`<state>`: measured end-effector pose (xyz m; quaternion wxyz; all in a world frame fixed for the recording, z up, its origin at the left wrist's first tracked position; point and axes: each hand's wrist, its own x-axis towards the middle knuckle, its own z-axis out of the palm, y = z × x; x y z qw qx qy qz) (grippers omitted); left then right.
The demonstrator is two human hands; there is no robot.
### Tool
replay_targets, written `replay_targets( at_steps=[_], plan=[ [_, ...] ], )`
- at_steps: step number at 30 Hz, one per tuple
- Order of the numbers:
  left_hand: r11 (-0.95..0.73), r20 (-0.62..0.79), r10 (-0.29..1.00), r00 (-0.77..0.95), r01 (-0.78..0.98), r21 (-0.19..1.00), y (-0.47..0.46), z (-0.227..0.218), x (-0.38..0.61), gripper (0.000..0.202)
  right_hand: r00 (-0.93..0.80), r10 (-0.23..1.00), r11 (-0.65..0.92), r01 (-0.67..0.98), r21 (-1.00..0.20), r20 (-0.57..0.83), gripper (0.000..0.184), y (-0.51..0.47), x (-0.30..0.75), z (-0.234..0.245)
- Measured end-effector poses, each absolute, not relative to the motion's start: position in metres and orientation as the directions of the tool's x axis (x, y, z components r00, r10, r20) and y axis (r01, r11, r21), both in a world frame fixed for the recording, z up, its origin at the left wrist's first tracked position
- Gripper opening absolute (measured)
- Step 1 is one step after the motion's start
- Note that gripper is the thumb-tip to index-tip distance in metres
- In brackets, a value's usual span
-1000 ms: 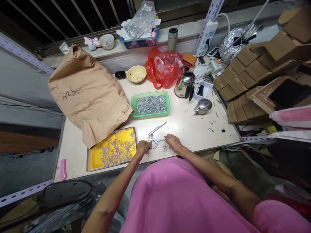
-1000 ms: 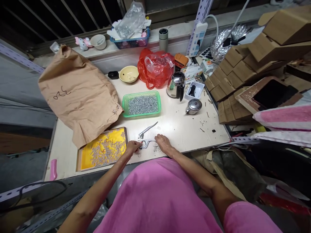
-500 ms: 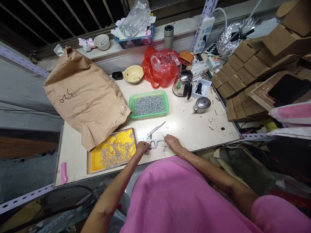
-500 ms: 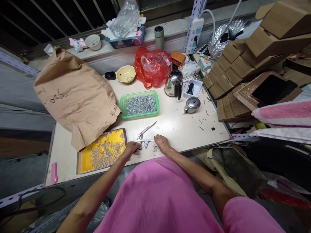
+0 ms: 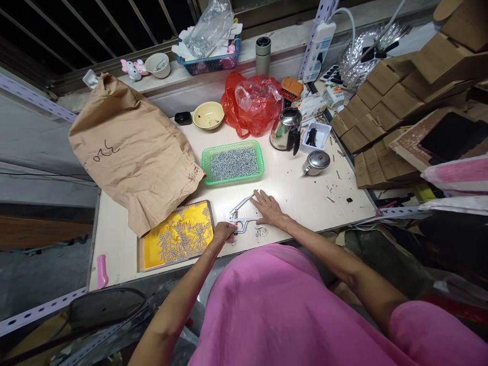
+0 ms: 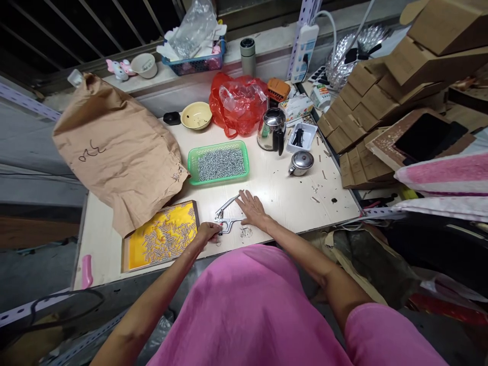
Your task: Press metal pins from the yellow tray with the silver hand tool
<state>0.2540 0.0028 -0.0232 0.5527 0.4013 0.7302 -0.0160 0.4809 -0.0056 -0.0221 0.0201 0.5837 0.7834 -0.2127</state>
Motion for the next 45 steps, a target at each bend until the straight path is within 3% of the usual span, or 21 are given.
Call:
replay_targets(
  at_steps=[2,4,16,24,29,35,38,41,43,45],
  plan=[
    [0.679,-0.819,0.57,-0.07,0.601,0.422,0.002,-0.024,0.254,0.016,-0.369,0.882,0.279,0.911,-0.305,-0.295,0.11,0.007,0.482,-0.023],
    [0.679,-0.816,0.573,-0.076,0.6,0.422,0.002,-0.025,0.255,0.017,-0.4,0.871,0.316,0.901,-0.296,-0.286,0.112,0.014,0.482,-0.024],
    [0.708,-0.809,0.58,-0.094,0.549,0.444,-0.006,-0.028,0.255,0.016,-0.396,0.882,0.339,0.909,-0.242,-0.254,0.082,0.012,0.477,-0.025],
    [0.767,-0.842,0.537,-0.052,0.445,0.461,-0.014,-0.027,0.252,0.027,-0.414,0.875,0.318,0.882,-0.348,-0.25,0.102,0.005,0.488,-0.024],
    [0.763,-0.837,0.545,-0.047,0.44,0.473,-0.017,-0.026,0.251,0.035,-0.431,0.865,0.332,0.876,-0.35,-0.258,0.109,0.003,0.492,-0.029],
    [0.77,-0.828,0.558,-0.057,0.41,0.49,-0.018,-0.025,0.253,0.032,-0.434,0.87,0.36,0.884,-0.298,-0.234,0.097,0.002,0.487,-0.026],
    [0.766,-0.831,0.552,-0.069,0.435,0.473,-0.021,-0.024,0.253,0.024,-0.425,0.87,0.357,0.892,-0.278,-0.248,0.079,0.001,0.483,-0.024],
    [0.651,-0.768,0.631,-0.112,0.616,0.445,-0.026,-0.019,0.255,0.021,-0.415,0.872,0.351,0.9,-0.259,-0.259,0.056,-0.002,0.479,-0.026],
    [0.402,-0.586,0.807,-0.074,0.796,0.453,-0.03,-0.014,0.262,0.019,-0.412,0.875,0.349,0.901,-0.257,-0.255,0.048,-0.005,0.478,-0.029],
    [0.061,-0.351,0.93,0.108,0.897,0.438,-0.032,-0.01,0.275,0.015,-0.408,0.88,0.348,0.903,-0.254,-0.244,0.044,-0.008,0.477,-0.032]
  ],
)
